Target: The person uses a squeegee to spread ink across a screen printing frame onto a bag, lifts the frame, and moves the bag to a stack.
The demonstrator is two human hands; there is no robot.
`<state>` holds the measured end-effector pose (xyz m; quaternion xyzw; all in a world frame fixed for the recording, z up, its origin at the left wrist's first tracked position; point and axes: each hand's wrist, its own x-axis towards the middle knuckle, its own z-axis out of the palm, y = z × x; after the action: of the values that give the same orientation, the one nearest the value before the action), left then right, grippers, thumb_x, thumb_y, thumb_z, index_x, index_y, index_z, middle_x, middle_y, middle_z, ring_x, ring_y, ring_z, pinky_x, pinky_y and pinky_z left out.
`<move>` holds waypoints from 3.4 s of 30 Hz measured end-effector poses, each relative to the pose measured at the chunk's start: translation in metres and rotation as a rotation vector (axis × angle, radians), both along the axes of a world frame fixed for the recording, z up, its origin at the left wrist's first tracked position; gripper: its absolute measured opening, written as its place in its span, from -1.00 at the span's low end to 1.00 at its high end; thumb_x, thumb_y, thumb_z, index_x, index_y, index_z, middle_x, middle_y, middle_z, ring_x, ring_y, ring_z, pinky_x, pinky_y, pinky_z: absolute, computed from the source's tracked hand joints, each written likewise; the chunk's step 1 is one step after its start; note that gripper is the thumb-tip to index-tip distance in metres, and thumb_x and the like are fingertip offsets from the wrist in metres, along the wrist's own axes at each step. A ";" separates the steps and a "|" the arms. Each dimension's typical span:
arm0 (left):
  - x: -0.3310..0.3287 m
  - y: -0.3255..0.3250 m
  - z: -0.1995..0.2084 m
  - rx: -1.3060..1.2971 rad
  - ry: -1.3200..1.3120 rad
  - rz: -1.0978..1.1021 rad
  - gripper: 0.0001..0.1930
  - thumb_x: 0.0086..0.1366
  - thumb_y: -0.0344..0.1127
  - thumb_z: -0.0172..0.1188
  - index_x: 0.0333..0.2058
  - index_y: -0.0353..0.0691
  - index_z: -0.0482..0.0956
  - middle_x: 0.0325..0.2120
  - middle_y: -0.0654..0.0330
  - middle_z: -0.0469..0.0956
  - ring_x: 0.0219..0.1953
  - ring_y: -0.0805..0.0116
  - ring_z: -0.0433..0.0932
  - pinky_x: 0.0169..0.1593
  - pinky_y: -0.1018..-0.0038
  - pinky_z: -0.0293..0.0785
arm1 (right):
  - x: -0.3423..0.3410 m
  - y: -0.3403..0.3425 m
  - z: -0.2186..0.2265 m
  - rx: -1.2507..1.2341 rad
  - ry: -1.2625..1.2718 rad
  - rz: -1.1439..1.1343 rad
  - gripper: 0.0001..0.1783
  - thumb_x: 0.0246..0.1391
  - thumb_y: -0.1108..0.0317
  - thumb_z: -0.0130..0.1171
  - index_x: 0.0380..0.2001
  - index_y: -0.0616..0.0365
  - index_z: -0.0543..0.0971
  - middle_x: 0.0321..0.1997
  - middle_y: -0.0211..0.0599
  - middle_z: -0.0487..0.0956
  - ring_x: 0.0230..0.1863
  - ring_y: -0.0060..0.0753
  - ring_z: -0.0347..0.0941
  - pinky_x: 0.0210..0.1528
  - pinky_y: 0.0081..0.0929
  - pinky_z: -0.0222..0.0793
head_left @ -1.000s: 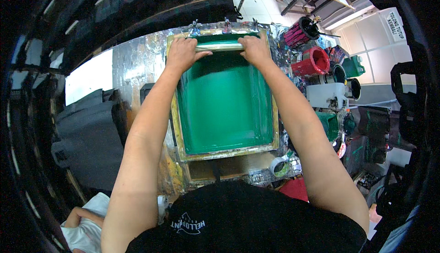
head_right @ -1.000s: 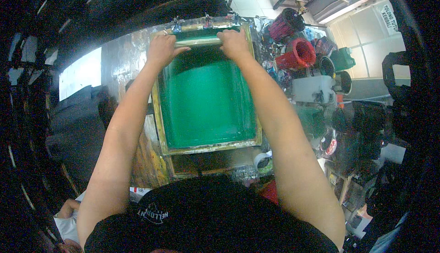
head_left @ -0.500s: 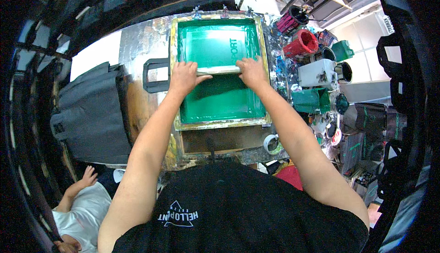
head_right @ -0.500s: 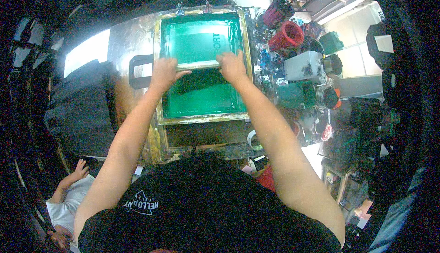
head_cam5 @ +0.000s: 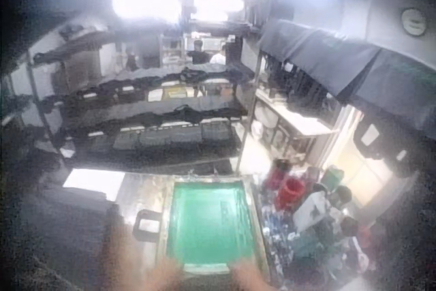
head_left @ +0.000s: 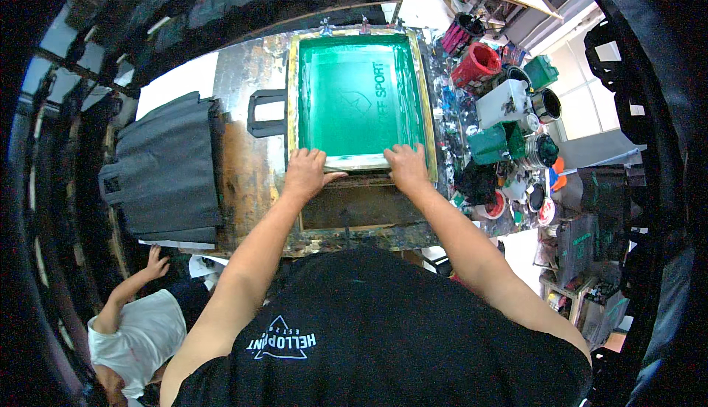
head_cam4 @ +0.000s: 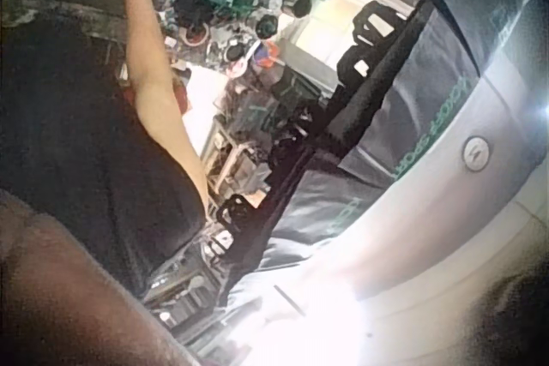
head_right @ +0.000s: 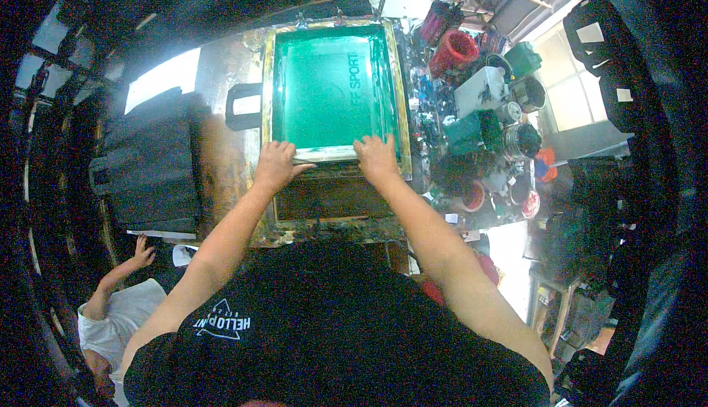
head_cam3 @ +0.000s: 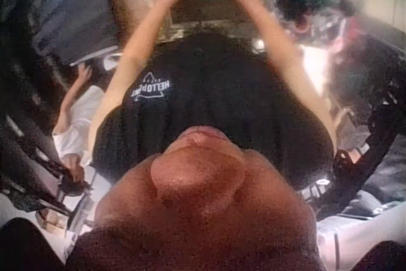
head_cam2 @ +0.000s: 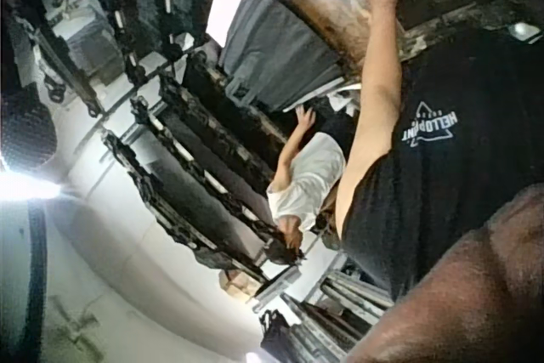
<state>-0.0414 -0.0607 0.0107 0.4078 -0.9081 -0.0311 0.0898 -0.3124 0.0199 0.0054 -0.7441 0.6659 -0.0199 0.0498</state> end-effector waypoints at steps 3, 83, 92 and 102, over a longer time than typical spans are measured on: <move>-0.004 -0.013 0.004 0.082 -0.022 0.036 -0.31 0.16 0.42 0.24 -0.34 -0.26 0.63 -0.36 0.07 0.61 -0.20 0.06 0.55 -0.05 0.16 0.45 | -0.003 -0.016 0.004 0.104 0.013 -0.022 -0.54 -0.08 0.29 0.45 -0.04 -0.07 0.61 -0.06 -0.31 0.62 0.10 -0.19 0.53 0.21 0.16 0.23; 0.035 -0.052 -0.063 0.596 0.356 0.673 -0.21 0.08 -0.14 0.53 0.14 -0.58 0.41 -0.11 -0.28 0.63 0.00 -0.23 0.62 0.08 0.11 0.54 | 0.009 -0.197 0.321 -0.716 -0.022 0.031 -0.46 0.15 -0.27 0.16 -0.30 0.03 0.62 -0.37 -0.22 0.59 -0.17 -0.13 0.54 0.05 -0.01 0.21; 0.068 -0.109 0.094 0.695 0.977 0.535 -0.66 0.41 -0.20 0.23 -0.11 -0.46 0.63 -0.35 0.14 0.68 -0.44 0.41 0.64 -0.41 0.39 0.58 | 0.006 -0.203 0.310 -0.701 -0.043 0.023 -0.43 0.18 -0.27 0.13 -0.23 0.06 0.65 -0.33 -0.19 0.63 -0.15 -0.17 0.54 0.14 -0.01 0.19; 0.284 -0.042 0.183 0.634 1.196 0.865 -0.65 0.41 -0.16 0.25 0.05 -0.23 0.57 -0.29 0.28 0.68 -0.41 0.49 0.64 -0.57 0.61 0.50 | 0.008 -0.193 0.301 -0.764 -0.073 0.052 -0.47 0.16 -0.24 0.16 -0.33 0.06 0.62 -0.39 -0.20 0.59 -0.21 -0.11 0.51 0.06 -0.04 0.21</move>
<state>0.2423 -0.1027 0.1935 0.6438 -0.4155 -0.4634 0.4451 -0.3048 -0.1729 0.3067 -0.7244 0.5892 -0.2921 -0.2068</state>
